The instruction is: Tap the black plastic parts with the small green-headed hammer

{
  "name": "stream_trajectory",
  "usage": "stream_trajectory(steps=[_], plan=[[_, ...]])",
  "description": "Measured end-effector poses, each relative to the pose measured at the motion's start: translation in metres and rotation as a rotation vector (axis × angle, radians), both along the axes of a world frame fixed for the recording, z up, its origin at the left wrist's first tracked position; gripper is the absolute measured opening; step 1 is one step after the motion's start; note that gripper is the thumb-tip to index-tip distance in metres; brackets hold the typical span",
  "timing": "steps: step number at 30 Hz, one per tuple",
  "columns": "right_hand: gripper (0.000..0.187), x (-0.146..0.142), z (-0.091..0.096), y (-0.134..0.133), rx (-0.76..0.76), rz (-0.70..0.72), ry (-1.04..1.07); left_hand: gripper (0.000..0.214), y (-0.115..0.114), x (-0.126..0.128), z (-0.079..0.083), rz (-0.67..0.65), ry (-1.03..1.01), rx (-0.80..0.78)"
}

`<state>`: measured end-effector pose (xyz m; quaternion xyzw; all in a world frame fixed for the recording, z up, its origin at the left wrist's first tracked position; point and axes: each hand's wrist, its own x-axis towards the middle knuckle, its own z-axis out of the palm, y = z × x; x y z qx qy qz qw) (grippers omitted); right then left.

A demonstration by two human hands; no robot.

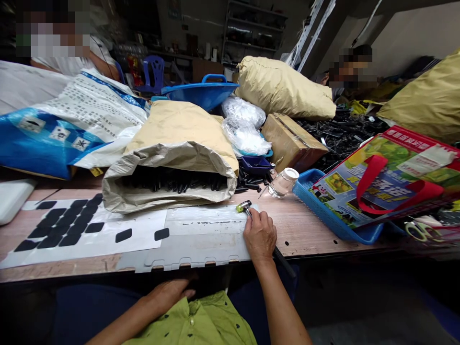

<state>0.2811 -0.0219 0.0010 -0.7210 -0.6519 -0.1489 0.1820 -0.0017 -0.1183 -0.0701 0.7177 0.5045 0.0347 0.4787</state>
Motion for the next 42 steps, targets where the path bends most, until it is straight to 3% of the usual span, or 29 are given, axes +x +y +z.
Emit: stream_trajectory(steps=[3, 6, 8, 10, 14, 17, 20, 24, 29, 32, 35, 37, 42], plan=[[0.028, 0.0, 0.0, 0.0, 0.002, 0.003, 0.008, 0.034, 0.002, 0.015, 0.051, -0.173, -0.054, 0.031], [0.028, 0.0, 0.0, 0.001, 0.003, 0.01, 0.012, 0.028, 0.02, 0.031, 0.105, -0.305, -0.289, 0.118], [0.028, 0.0, 0.0, 0.001, 0.003, 0.009, 0.01, 0.024, 0.047, 0.037, 0.132, -0.283, -0.408, 0.156], [0.028, 0.001, -0.001, 0.001, -0.001, 0.007, 0.009, 0.023, 0.084, 0.037, 0.148, -0.114, -0.428, 0.292], [0.028, 0.001, 0.0, 0.001, -0.008, 0.005, 0.014, 0.025, 0.17, 0.03, 0.149, 0.32, -0.101, 0.619], [0.027, 0.0, 0.002, 0.0, -0.011, 0.003, 0.022, 0.025, 0.215, 0.026, 0.136, 0.433, 0.19, 0.641], [0.027, 0.0, 0.002, 0.0, -0.02, 0.001, 0.031, 0.026, 0.232, 0.028, 0.124, 0.486, 0.354, 0.564], [0.027, -0.001, 0.003, 0.0, -0.037, -0.002, 0.041, 0.028, 0.234, 0.032, 0.117, 0.543, 0.412, 0.502], [0.027, 0.0, 0.003, 0.0, -0.034, -0.003, 0.045, 0.023, 0.233, 0.033, 0.12, 0.542, 0.434, 0.473], [0.027, 0.0, 0.003, 0.0, -0.034, -0.007, 0.046, 0.022, 0.223, 0.028, 0.125, 0.547, 0.421, 0.556], [0.027, -0.001, 0.002, 0.001, -0.03, -0.007, 0.042, 0.019, 0.197, 0.02, 0.129, 0.531, 0.298, 0.793], [0.027, -0.001, 0.002, 0.001, -0.025, -0.005, 0.037, 0.016, 0.172, 0.017, 0.129, 0.424, 0.146, 0.868], [0.027, 0.0, 0.002, 0.001, -0.028, -0.005, 0.034, 0.011, 0.116, 0.023, 0.113, 0.141, -0.04, 0.695]])
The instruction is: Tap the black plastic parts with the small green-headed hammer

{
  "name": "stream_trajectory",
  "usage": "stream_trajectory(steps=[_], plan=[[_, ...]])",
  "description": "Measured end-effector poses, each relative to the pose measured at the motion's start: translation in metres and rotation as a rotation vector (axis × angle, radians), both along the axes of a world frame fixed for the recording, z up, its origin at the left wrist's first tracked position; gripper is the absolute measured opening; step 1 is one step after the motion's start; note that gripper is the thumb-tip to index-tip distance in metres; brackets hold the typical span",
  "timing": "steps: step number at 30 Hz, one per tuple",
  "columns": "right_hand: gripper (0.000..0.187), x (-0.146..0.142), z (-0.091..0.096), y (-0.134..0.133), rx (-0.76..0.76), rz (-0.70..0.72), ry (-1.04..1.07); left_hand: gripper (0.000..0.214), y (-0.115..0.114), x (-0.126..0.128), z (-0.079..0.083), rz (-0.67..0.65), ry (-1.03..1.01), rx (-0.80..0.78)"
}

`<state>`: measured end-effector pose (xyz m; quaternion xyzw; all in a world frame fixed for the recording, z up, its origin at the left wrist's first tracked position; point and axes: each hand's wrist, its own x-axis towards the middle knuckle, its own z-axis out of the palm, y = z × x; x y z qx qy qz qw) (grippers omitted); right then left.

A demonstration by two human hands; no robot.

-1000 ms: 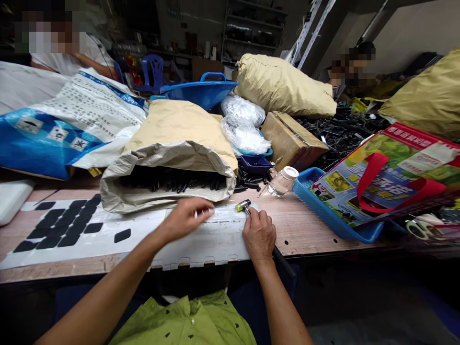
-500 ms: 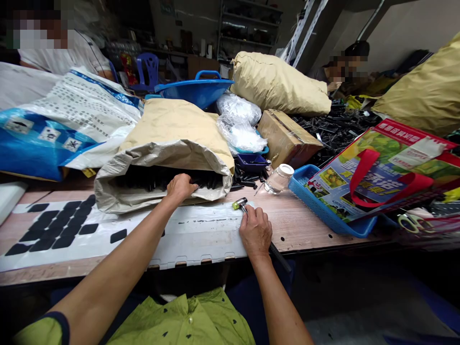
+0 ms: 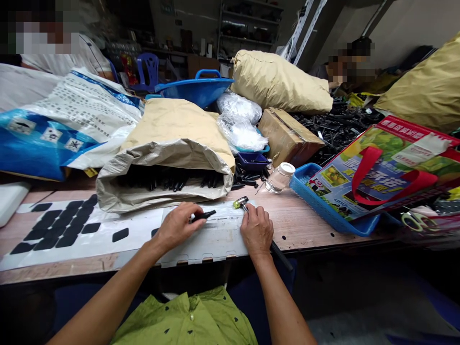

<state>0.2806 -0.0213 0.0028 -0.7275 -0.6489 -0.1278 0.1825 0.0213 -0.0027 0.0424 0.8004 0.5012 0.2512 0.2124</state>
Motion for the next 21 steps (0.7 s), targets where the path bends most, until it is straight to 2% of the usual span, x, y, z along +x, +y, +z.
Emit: stream_trajectory(steps=[2, 5, 11, 17, 21], plan=[[0.027, 0.0, 0.0, 0.0, 0.0, -0.002, 0.003, 0.01, -0.01, 0.005, -0.012, -0.016, 0.006, -0.028], [0.027, -0.001, 0.001, -0.001, -0.006, -0.005, 0.004, 0.01, -0.013, 0.009, -0.028, 0.02, -0.033, -0.016], [0.028, 0.003, 0.001, 0.0, -0.017, 0.018, 0.044, 0.009, -0.008, 0.008, -0.032, 0.009, -0.107, -0.035], [0.031, -0.001, 0.021, -0.008, 0.084, 0.081, 0.375, 0.011, -0.006, 0.008, -0.031, 0.009, -0.121, -0.063], [0.03, -0.023, 0.039, -0.025, 0.049, 0.259, 0.661, 0.012, -0.005, 0.009, -0.031, 0.017, -0.113, -0.081]])
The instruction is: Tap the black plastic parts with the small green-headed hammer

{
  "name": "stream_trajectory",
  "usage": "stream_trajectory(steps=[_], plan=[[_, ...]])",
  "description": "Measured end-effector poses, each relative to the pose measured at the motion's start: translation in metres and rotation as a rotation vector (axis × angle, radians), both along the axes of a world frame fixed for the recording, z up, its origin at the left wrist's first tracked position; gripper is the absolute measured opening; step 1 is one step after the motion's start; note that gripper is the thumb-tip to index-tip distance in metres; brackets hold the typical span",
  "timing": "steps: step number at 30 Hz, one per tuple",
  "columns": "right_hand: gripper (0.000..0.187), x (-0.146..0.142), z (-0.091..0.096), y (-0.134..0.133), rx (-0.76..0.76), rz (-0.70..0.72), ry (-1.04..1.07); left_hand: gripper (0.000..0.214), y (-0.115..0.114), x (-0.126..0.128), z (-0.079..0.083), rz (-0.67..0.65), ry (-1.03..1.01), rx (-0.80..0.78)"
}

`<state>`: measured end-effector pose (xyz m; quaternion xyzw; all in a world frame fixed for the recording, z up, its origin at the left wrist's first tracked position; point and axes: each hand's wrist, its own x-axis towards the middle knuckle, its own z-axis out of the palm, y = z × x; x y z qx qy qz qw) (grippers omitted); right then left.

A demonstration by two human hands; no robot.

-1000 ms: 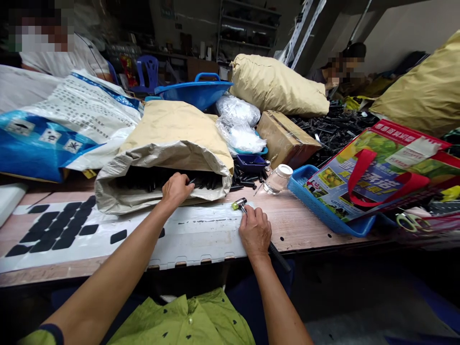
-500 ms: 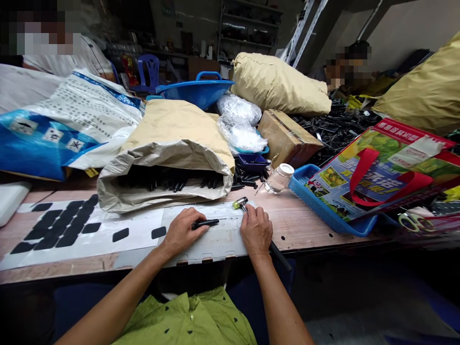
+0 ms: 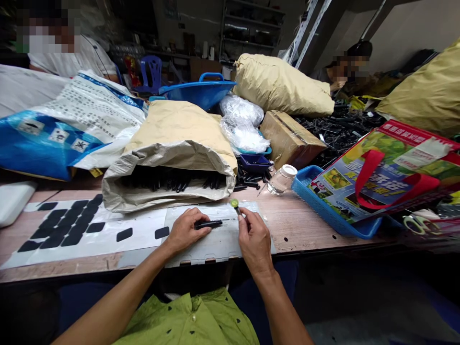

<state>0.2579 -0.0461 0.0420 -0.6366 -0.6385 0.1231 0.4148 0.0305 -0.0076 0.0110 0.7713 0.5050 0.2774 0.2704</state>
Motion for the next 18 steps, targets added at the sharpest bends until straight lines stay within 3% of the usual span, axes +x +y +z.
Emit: stream_trajectory(steps=[5, 14, 18], plan=[[0.03, -0.025, 0.009, -0.019, -0.089, 0.169, 0.059, 0.013, 0.0, 0.0, 0.001, -0.001, -0.005, -0.031], [0.031, -0.032, -0.004, -0.033, -0.11, 0.173, -0.051, 0.015, 0.001, 0.0, -0.003, 0.012, -0.013, -0.038], [0.032, -0.037, 0.001, -0.033, -0.082, 0.194, -0.037, 0.015, 0.001, -0.001, -0.003, 0.0, -0.003, -0.033]])
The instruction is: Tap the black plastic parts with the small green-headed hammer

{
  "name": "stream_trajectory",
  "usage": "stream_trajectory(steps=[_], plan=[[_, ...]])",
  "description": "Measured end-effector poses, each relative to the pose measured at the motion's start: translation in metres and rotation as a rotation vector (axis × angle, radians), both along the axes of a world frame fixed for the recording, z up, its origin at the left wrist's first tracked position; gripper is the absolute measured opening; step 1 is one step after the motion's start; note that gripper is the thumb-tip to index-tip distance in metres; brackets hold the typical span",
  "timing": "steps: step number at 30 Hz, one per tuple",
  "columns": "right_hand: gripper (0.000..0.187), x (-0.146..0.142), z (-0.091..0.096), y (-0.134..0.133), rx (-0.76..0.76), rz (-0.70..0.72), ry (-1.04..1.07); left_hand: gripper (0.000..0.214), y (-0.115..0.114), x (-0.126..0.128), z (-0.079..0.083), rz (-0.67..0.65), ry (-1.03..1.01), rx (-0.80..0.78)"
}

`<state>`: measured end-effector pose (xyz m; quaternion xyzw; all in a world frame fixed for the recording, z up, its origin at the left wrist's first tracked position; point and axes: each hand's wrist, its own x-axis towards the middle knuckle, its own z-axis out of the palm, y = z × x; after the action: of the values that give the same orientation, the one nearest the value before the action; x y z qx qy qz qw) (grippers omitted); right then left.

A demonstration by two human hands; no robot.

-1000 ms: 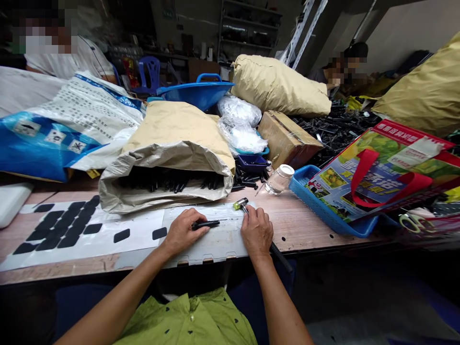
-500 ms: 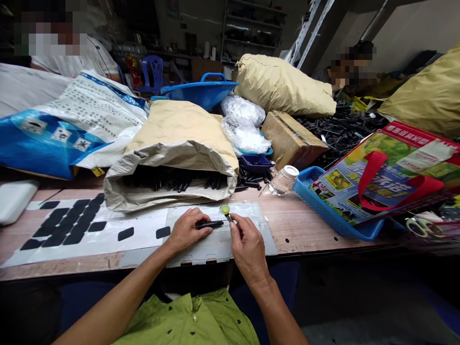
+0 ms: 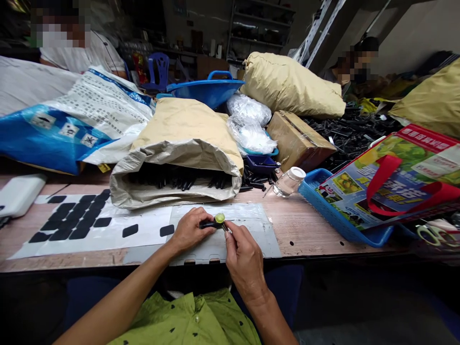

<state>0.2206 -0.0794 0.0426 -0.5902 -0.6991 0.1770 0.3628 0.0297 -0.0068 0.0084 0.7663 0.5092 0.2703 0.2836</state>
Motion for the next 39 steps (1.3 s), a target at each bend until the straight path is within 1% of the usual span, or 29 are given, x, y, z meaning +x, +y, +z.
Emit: stream_trajectory(steps=[3, 6, 8, 10, 12, 15, 18, 20, 23, 25, 29, 32, 34, 35, 37, 39], plan=[[0.033, -0.008, 0.003, 0.0, 0.025, 0.032, -0.014, 0.012, -0.001, 0.0, 0.002, -0.003, 0.014, 0.006], [0.033, -0.014, 0.0, 0.0, -0.013, 0.061, -0.063, 0.007, -0.001, -0.001, 0.004, 0.008, 0.021, 0.004], [0.032, -0.011, 0.0, 0.001, -0.029, 0.053, -0.058, 0.008, -0.001, -0.001, 0.004, 0.0, 0.011, -0.001], [0.032, -0.002, 0.002, 0.006, -0.009, 0.024, -0.032, 0.013, -0.001, -0.001, 0.004, -0.008, -0.001, 0.0], [0.032, 0.014, 0.004, 0.015, 0.03, -0.034, -0.029, 0.017, -0.001, 0.0, 0.003, -0.003, -0.006, 0.012], [0.033, 0.042, 0.001, 0.034, 0.059, -0.192, -0.114, 0.017, -0.001, 0.0, 0.003, 0.008, -0.002, 0.029], [0.031, 0.065, -0.012, 0.053, 0.027, -0.329, -0.266, 0.017, -0.002, 0.0, 0.003, 0.008, -0.006, 0.03], [0.03, 0.073, -0.024, 0.061, 0.012, -0.363, -0.358, 0.017, -0.002, 0.0, 0.003, 0.002, -0.006, 0.021], [0.029, 0.071, -0.037, 0.064, 0.062, -0.388, -0.476, 0.017, -0.003, 0.0, 0.003, -0.003, -0.002, 0.024], [0.03, 0.065, -0.041, 0.063, 0.105, -0.41, -0.55, 0.016, -0.003, -0.001, 0.003, -0.005, 0.001, 0.038], [0.029, 0.059, -0.041, 0.06, 0.142, -0.425, -0.614, 0.015, -0.001, -0.003, 0.0, -0.03, 0.012, 0.042], [0.028, 0.06, -0.041, 0.06, 0.147, -0.417, -0.618, 0.022, -0.003, -0.004, 0.002, -0.07, 0.015, 0.047], [0.028, 0.061, -0.04, 0.06, 0.142, -0.419, -0.618, 0.027, -0.012, -0.004, 0.007, -0.119, 0.002, 0.058], [0.028, 0.061, -0.04, 0.06, 0.139, -0.419, -0.616, 0.028, -0.021, -0.004, 0.011, -0.153, -0.018, 0.054], [0.028, 0.06, -0.04, 0.06, 0.133, -0.419, -0.613, 0.031, -0.044, -0.004, 0.019, -0.255, -0.076, 0.016], [0.028, 0.06, -0.04, 0.06, 0.13, -0.418, -0.615, 0.032, -0.071, -0.004, 0.024, -0.394, -0.112, -0.047]])
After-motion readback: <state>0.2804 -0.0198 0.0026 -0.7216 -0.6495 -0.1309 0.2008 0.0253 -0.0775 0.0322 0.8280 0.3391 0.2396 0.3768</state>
